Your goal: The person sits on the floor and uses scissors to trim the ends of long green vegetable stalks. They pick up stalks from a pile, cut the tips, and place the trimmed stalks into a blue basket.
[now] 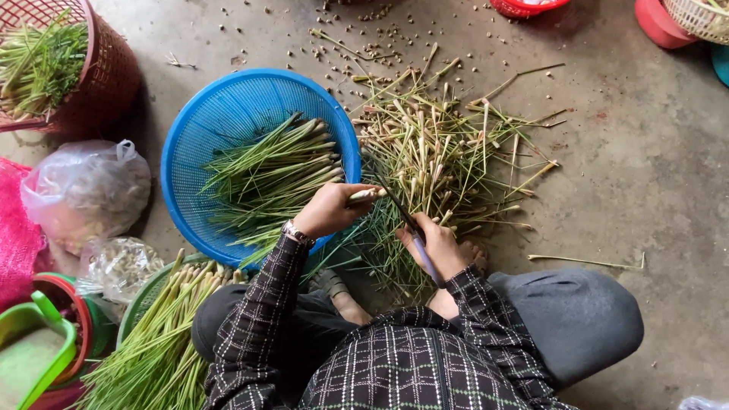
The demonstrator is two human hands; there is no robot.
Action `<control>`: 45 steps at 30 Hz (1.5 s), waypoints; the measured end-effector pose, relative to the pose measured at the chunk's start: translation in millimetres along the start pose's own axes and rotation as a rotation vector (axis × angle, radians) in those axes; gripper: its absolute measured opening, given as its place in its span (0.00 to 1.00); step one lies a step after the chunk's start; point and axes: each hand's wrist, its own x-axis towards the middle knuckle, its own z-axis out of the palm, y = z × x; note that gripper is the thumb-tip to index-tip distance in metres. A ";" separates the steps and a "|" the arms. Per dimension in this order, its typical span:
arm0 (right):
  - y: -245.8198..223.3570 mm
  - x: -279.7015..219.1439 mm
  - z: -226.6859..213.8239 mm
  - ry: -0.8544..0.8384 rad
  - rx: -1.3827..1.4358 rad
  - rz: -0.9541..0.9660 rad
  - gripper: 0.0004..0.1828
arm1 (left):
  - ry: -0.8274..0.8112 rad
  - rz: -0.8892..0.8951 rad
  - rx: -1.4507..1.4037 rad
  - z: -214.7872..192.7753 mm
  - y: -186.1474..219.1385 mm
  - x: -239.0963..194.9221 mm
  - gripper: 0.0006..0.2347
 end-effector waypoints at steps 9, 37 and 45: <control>9.4 6.9 21.0 0.084 0.117 0.154 0.12 | -0.089 0.049 0.109 16.3 -11.1 6.0 0.08; -22.5 -3.4 -11.0 0.122 -0.065 0.197 0.26 | 0.181 -0.347 0.722 30.8 -275.0 92.6 0.07; 47.2 20.7 27.4 0.097 0.027 0.354 0.17 | 0.313 -0.371 0.624 109.5 -332.4 108.2 0.11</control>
